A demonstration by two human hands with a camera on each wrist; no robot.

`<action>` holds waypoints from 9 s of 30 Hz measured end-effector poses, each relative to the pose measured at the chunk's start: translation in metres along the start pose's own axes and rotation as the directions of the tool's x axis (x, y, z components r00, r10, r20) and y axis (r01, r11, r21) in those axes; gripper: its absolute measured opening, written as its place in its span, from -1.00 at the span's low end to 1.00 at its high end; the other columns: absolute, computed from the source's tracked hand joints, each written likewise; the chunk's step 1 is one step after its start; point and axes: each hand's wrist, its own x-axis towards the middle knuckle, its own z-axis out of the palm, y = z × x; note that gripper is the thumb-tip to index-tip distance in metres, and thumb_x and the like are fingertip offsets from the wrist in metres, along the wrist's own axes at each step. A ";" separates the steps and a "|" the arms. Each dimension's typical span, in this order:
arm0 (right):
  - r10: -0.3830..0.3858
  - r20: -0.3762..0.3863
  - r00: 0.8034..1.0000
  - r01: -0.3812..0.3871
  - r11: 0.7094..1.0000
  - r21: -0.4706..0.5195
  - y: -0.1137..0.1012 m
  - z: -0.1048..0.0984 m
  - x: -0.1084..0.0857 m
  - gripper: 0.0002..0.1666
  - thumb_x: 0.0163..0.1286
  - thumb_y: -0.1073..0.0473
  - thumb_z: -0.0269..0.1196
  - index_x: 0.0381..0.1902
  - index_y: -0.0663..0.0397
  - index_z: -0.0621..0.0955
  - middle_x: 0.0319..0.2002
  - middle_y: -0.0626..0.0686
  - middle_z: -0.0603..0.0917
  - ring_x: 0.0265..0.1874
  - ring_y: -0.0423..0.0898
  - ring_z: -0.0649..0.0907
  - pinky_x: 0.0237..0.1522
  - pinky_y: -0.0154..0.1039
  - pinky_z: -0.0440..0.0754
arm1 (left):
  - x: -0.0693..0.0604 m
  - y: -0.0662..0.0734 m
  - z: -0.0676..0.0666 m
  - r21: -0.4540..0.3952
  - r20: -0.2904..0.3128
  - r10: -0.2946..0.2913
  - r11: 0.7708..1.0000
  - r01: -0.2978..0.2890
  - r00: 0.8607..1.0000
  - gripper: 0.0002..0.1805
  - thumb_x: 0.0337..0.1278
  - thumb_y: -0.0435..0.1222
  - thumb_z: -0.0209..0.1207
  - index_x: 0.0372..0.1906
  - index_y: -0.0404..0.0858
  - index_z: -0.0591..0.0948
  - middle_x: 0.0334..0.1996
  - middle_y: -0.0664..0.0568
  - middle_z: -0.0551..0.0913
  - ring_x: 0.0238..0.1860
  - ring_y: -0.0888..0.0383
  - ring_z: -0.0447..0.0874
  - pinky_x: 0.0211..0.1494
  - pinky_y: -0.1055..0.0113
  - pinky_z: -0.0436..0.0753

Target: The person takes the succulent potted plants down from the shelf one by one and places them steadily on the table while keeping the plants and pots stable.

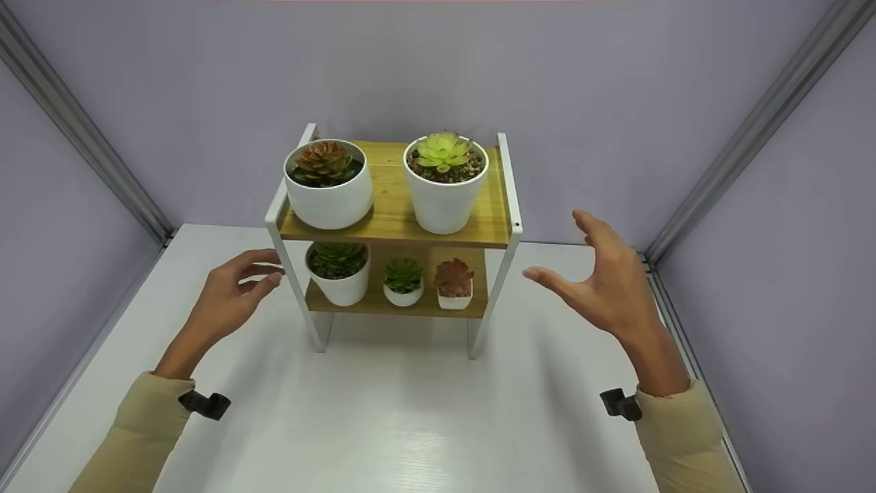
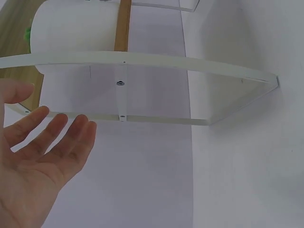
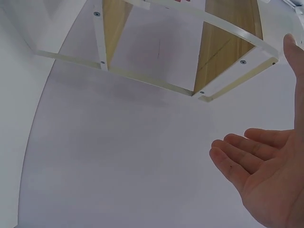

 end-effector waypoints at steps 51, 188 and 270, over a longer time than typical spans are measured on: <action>-0.129 0.099 0.987 0.114 0.983 0.144 -0.080 -0.006 0.054 0.04 0.18 0.19 0.62 0.56 0.10 0.39 0.47 0.18 0.54 0.38 0.24 0.60 0.27 -0.68 0.47 | 0.002 0.025 0.011 -0.228 -0.026 0.001 0.974 -0.007 1.000 -0.67 0.51 -0.19 0.25 0.23 -0.19 0.67 0.10 -0.05 0.73 0.09 0.08 0.76 0.07 0.32 0.78; 0.105 0.310 0.945 -0.196 0.939 0.282 -0.125 -0.003 0.098 0.05 -0.03 0.21 0.71 0.35 0.11 0.37 0.13 0.00 0.62 0.09 -0.19 0.62 0.15 -0.45 0.54 | 0.009 0.035 0.027 -0.320 -0.041 -0.020 0.947 0.006 0.999 -0.74 0.56 -0.16 0.19 0.01 -0.21 0.78 -0.13 -0.08 0.81 -0.03 -0.10 0.83 0.17 0.00 0.76; -0.054 0.271 0.961 -0.040 0.944 0.328 -0.096 0.004 -0.017 0.23 -0.20 0.32 0.77 0.46 -0.05 0.43 0.19 -0.09 0.66 0.14 -0.27 0.65 0.12 -0.55 0.55 | 0.006 0.035 0.027 -0.397 -0.009 -0.011 0.918 0.006 1.000 -0.77 0.56 -0.19 0.19 -0.04 -0.23 0.76 -0.11 -0.17 0.76 0.03 -0.23 0.79 0.21 0.19 0.76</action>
